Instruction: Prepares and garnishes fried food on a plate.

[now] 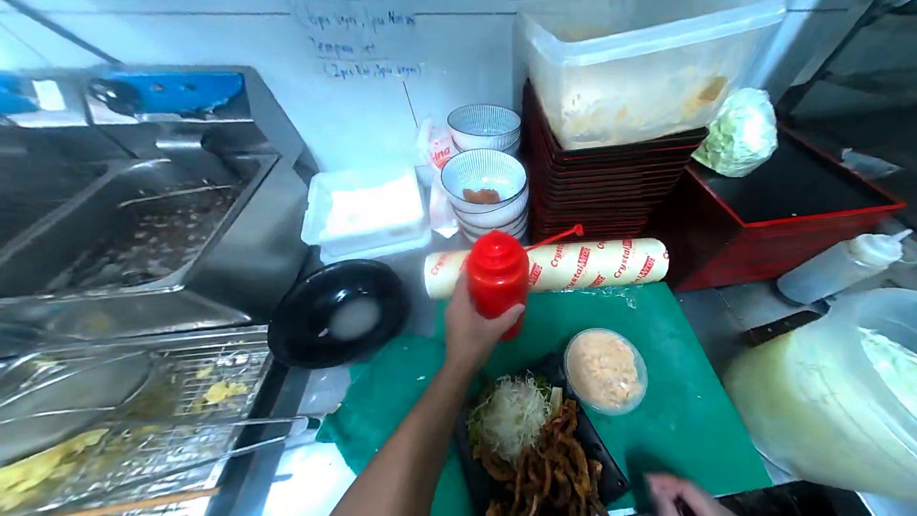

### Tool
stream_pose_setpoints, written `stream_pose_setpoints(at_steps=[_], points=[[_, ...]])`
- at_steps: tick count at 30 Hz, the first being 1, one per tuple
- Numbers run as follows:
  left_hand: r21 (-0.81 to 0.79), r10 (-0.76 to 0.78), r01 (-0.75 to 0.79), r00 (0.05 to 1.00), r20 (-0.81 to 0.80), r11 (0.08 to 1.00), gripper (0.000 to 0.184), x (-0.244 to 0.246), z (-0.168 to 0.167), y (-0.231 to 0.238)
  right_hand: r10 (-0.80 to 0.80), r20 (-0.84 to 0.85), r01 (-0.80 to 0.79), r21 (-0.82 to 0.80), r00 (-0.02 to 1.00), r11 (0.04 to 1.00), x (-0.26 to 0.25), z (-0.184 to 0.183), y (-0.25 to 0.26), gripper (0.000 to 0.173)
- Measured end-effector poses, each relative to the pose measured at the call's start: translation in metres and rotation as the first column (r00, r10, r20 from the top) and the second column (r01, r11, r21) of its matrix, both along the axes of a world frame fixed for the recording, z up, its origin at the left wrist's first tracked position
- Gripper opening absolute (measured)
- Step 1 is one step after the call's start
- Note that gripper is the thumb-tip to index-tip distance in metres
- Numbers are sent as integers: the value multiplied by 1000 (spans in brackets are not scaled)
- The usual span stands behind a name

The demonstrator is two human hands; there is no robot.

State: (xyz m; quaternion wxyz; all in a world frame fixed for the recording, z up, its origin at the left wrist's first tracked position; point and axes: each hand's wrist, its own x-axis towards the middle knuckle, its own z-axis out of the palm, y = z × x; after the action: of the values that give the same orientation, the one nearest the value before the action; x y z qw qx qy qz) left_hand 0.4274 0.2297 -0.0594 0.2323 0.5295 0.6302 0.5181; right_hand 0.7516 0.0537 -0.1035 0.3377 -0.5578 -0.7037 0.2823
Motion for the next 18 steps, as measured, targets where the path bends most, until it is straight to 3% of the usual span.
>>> stream_pose_setpoints(at_steps=[2, 5, 8, 10, 14, 18], points=[[6, -42, 42, 999, 10, 999, 94, -7, -2, 3, 41, 214, -100, 269, 976, 958, -17, 20, 36, 17], [-26, -101, 100, 993, -58, 995, 96, -20, 0, -15, 94, 549, -370, 418, 830, 830, -53, 35, 82, 23], [67, 33, -12, 946, -322, 998, 49, -39, 2, -64, 199, 697, -571, 352, 689, 742, -79, 40, 107, 24], [129, 45, 14, 897, -440, 992, 20, -49, 0, -109, 295, 697, -629, 284, 654, 724, -90, 41, 112, 18], [-115, -314, 293, 904, -290, 949, 19, -30, 0, -174, 370, 699, -674, 216, 611, 706, -81, 48, 131, 10], [-328, -402, 318, 886, -230, 889, 40, 2, -7, -209, 532, 647, -704, 10, 545, 710, -83, 76, 136, 18]])
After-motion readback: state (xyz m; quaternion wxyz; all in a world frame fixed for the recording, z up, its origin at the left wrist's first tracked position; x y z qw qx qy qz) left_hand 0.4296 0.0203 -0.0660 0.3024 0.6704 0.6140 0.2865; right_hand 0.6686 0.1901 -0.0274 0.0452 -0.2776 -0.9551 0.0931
